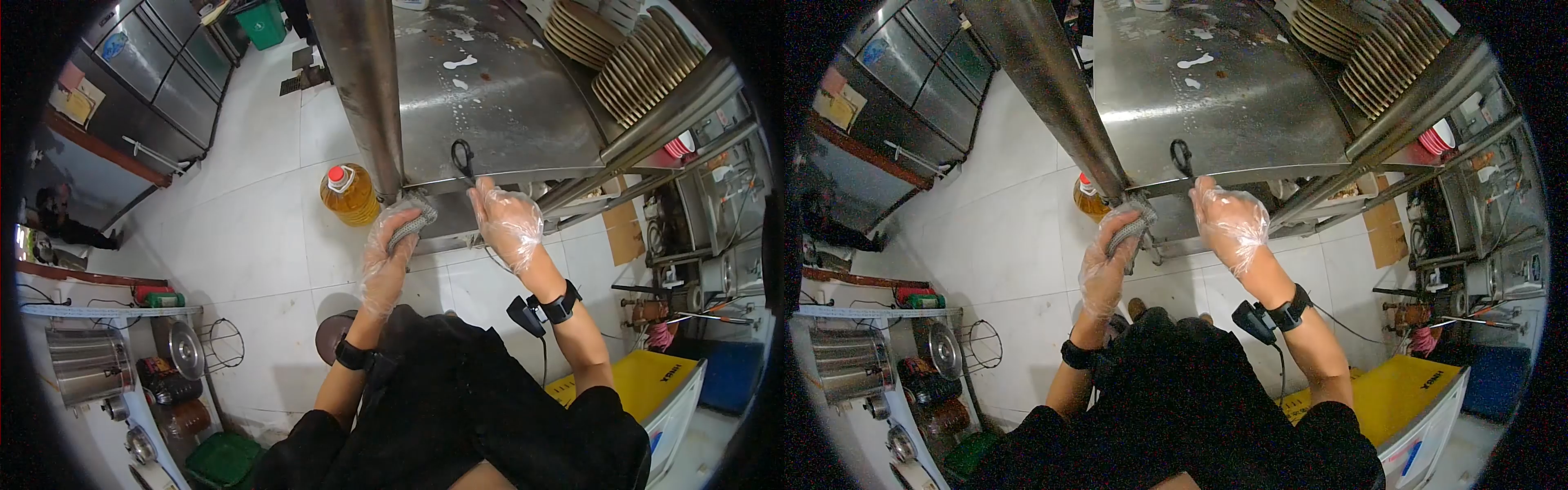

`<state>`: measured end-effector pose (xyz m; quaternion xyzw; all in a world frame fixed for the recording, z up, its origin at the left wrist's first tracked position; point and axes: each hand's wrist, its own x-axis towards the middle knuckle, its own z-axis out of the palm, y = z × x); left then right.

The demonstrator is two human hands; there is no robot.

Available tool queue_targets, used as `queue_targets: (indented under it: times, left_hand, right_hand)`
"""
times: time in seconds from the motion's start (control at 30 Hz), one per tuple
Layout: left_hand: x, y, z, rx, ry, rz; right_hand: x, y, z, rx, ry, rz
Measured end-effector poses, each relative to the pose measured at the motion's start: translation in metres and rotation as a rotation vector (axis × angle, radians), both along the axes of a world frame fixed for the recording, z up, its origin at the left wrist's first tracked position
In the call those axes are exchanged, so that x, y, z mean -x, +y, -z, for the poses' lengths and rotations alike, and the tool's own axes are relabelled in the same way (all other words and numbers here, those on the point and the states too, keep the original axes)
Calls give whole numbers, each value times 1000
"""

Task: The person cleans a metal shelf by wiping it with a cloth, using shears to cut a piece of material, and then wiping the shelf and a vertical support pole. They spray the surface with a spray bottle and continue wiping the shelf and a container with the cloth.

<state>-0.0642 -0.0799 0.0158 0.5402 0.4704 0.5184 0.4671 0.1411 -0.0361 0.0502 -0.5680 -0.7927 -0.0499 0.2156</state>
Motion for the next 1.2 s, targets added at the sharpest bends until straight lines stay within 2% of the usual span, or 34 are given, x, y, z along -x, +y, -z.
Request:
queue_targets:
  times: [0.1,0.17,0.2,0.33,0.4,0.47,0.53,1.2]
  left_hand:
    - [0,-1,4,15,14,-17]
    - [-1,-1,1,26,11,-20]
    - [1,0,0,33,11,-22]
    - [3,-2,6,-2,45,-32]
    - [0,-2,3,28,-18,-26]
    - [0,-1,6,41,-42,-20]
    - [1,0,6,53,-66,-18]
    - [2,-1,7,56,-31,-28]
  right_hand:
    - [0,3,2,-20,8,33]
    - [0,-1,3,10,19,-62]
    - [2,0,-1,71,-1,-19]
    - [4,3,-2,42,46,-15]
    - [8,3,0,80,29,-121]
    - [11,6,0,48,62,-120]
    - [12,9,-4,128,20,-76]
    - [12,6,0,87,51,-132]
